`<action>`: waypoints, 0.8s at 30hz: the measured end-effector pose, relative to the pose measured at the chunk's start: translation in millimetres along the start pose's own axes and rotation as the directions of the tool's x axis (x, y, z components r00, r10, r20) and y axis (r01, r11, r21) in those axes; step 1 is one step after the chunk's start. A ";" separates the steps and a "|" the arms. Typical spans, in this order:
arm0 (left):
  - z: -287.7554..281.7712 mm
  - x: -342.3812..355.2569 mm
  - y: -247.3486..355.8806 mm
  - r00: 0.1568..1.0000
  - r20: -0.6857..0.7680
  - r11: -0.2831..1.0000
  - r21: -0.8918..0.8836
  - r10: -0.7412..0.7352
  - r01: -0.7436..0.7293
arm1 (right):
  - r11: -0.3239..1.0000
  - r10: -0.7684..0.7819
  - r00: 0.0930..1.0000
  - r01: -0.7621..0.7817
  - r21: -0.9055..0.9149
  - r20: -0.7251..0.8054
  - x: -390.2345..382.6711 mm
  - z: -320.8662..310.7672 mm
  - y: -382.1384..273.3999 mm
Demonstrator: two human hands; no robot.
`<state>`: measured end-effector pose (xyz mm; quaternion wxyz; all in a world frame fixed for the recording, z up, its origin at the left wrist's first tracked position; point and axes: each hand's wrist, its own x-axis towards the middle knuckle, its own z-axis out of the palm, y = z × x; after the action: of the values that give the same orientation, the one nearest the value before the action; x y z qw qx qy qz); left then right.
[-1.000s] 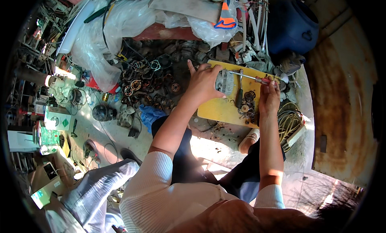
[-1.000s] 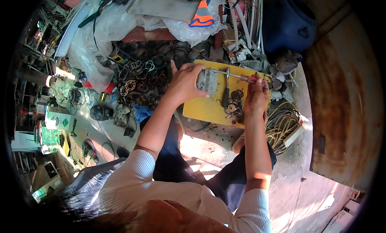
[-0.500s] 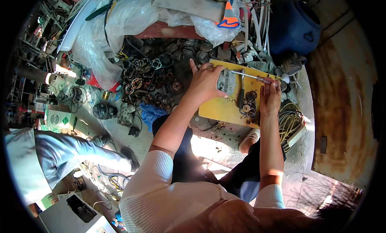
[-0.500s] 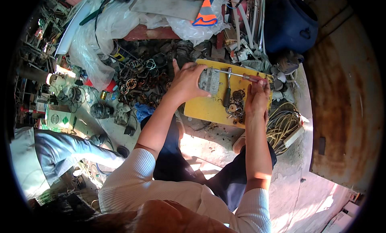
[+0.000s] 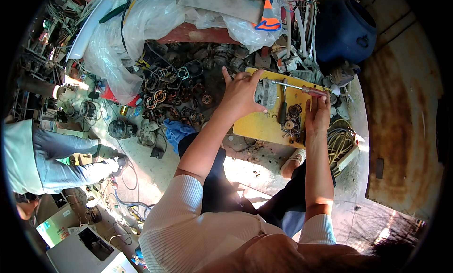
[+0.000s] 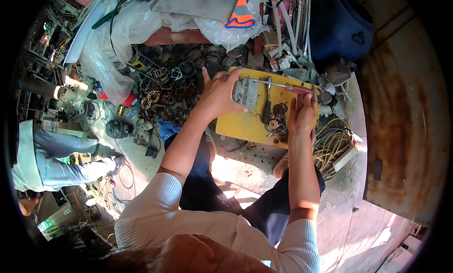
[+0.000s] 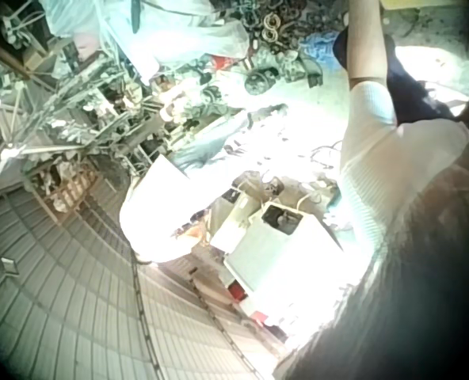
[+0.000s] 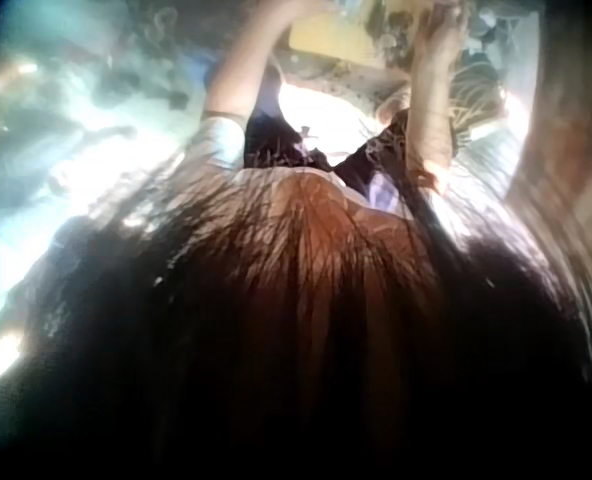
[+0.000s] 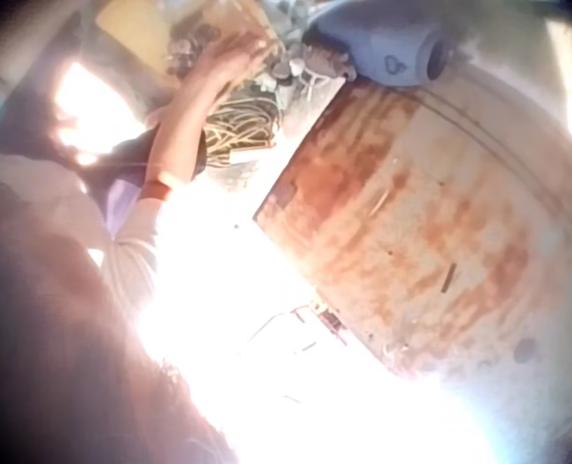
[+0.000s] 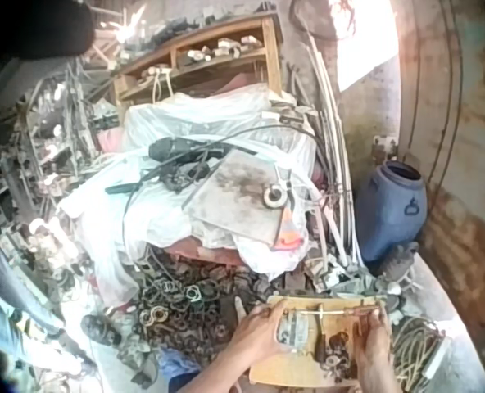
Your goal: The person disassembles a mechanical component using a screwdriver and a wrench to remove small parts and screws.
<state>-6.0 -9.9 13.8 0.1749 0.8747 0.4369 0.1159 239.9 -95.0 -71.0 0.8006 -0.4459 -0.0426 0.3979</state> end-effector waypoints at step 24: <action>1.8 -2.2 -4.2 0.999 -0.033 0.999 0.025 0.033 -0.032 | 0.997 0.080 0.990 -0.080 0.006 -0.118 -15.2 23.6 -10.6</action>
<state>-9.7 -9.7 10.3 0.1547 0.8818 0.4268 0.1279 226.0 -92.2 -44.6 0.7856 -0.4693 0.0230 0.4026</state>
